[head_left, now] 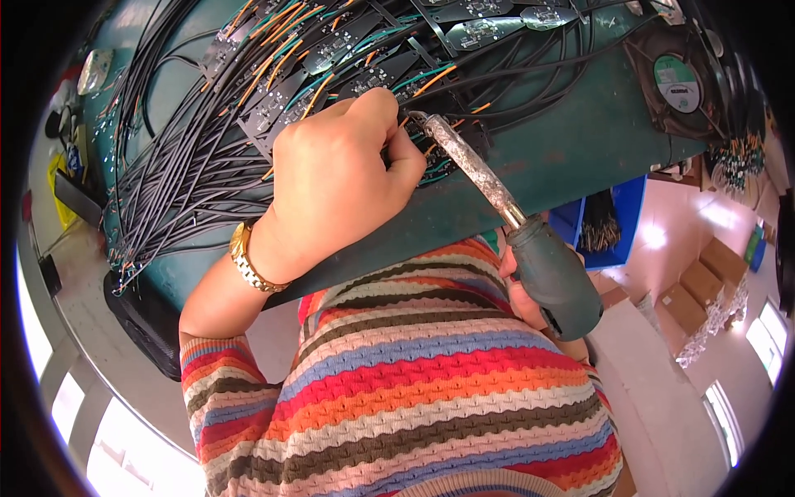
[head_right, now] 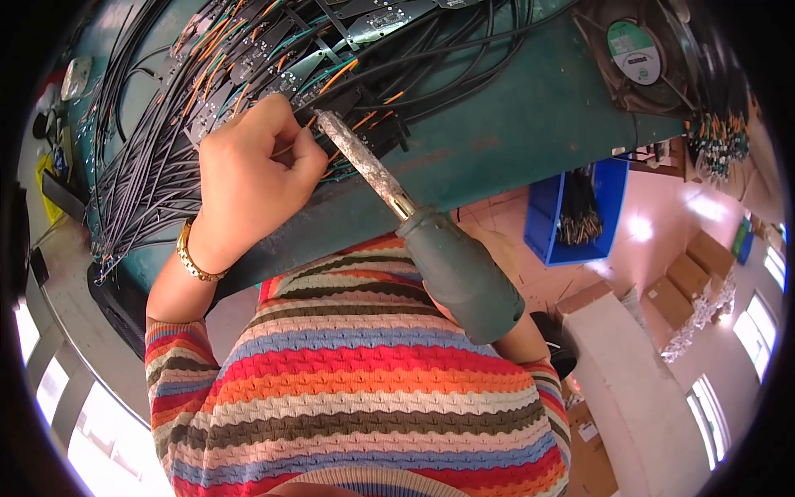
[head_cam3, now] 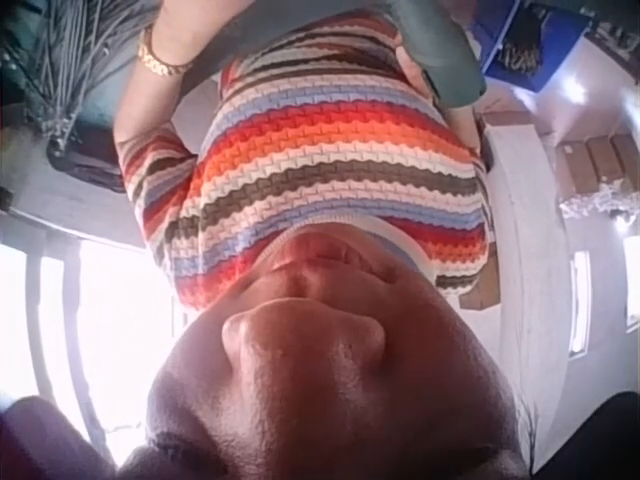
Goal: The person solders wires onto circuit boards using a soldering tool, positioning the wire connections by hand and applying heat with the tool across the circuit board array.
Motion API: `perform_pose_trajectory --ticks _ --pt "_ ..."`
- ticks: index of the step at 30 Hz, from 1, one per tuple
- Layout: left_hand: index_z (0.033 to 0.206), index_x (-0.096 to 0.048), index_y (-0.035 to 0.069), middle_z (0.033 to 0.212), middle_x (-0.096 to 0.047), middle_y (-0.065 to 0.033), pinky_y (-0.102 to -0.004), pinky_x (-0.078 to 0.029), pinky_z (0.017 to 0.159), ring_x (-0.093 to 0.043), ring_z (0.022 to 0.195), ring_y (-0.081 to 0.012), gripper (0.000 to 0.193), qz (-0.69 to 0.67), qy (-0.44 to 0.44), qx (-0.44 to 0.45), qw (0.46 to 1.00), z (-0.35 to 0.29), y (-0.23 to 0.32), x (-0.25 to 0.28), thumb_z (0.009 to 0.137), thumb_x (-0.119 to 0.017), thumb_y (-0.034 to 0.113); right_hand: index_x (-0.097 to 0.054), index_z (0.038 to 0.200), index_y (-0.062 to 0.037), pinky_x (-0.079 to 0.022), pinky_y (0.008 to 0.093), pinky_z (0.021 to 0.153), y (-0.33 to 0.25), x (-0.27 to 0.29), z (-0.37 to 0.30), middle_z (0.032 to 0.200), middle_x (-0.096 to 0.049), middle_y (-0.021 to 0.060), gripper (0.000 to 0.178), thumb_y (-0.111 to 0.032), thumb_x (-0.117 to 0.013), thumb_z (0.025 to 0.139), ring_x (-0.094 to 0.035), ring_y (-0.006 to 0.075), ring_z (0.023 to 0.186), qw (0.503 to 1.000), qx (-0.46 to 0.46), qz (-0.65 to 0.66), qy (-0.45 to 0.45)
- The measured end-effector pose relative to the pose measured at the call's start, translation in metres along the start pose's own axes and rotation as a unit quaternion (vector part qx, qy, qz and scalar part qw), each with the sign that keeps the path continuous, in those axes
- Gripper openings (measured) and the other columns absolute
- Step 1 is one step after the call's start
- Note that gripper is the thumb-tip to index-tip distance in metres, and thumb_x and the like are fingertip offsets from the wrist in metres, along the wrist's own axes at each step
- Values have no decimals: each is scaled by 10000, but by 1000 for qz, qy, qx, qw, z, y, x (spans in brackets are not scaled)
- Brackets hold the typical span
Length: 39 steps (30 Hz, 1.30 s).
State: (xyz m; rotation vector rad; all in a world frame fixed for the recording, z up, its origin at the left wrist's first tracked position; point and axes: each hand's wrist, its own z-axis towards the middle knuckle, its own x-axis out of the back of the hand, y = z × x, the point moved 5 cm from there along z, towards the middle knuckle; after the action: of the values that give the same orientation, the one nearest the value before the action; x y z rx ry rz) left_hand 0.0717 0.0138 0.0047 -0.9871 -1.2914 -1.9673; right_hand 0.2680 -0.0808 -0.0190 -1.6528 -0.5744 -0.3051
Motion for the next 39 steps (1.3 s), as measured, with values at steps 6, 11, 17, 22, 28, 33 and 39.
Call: perform_pose_trajectory --ticks 6,11,17,22,28,33,39 --pt "651 -504 44 544 -537 -97 -353 -444 447 -561 475 -263 145 -9 -5 2 1000 3 -2 -2 696 -642 44 -603 865 -17 -472 266 659 16 9 -8 759 -588 71 151 -140 -683 833 -582 159 689 990 43 113 -73" --pt "652 -513 54 538 -544 -117 -401 -452 431 -565 467 -312 130 1 -6 0 1000 1 -3 -4 697 -632 80 -570 941 -4 -473 280 689 23 8 -13 812 -573 82 203 -166 -656 854 -576 164 736 988 48 126 -72" --pt "647 -499 40 549 -543 -104 -335 -439 454 -567 475 -265 159 -6 -8 6 1000 3 -3 -2 698 -649 25 -532 1031 11 -475 297 725 23 12 -18 875 -555 94 274 -197 -624 880 -569 170 792 988 49 129 -68" --pt "655 -510 46 553 -544 -122 -365 -443 445 -570 482 -290 152 -9 -3 8 1000 1 -4 1 694 -657 43 -463 1101 28 -472 317 766 19 19 -9 933 -526 97 340 -225 -575 903 -558 178 845 975 42 162 -149" --pt "688 -527 52 616 -551 -121 -381 -455 483 -574 531 -308 130 1 -1 -20 1000 1 0 12 726 -651 54 -468 1082 29 -473 299 733 27 19 -11 916 -529 89 346 -235 -588 894 -561 163 816 977 100 153 -113" --pt "744 -582 43 746 -594 -128 -421 -495 613 -596 696 -320 109 138 123 -13 983 29 -45 57 799 -643 115 -478 1078 35 -471 289 695 36 12 -15 895 -528 85 347 -243 -585 900 -555 155 778 982 132 123 -46" --pt "758 -619 14 786 -608 -151 -418 -508 700 -607 763 -343 97 100 32 33 994 35 -75 49 796 -638 101 -489 1102 47 -467 294 682 12 16 -6 879 -519 88 361 -253 -565 916 -547 161 772 981 176 70 -43"
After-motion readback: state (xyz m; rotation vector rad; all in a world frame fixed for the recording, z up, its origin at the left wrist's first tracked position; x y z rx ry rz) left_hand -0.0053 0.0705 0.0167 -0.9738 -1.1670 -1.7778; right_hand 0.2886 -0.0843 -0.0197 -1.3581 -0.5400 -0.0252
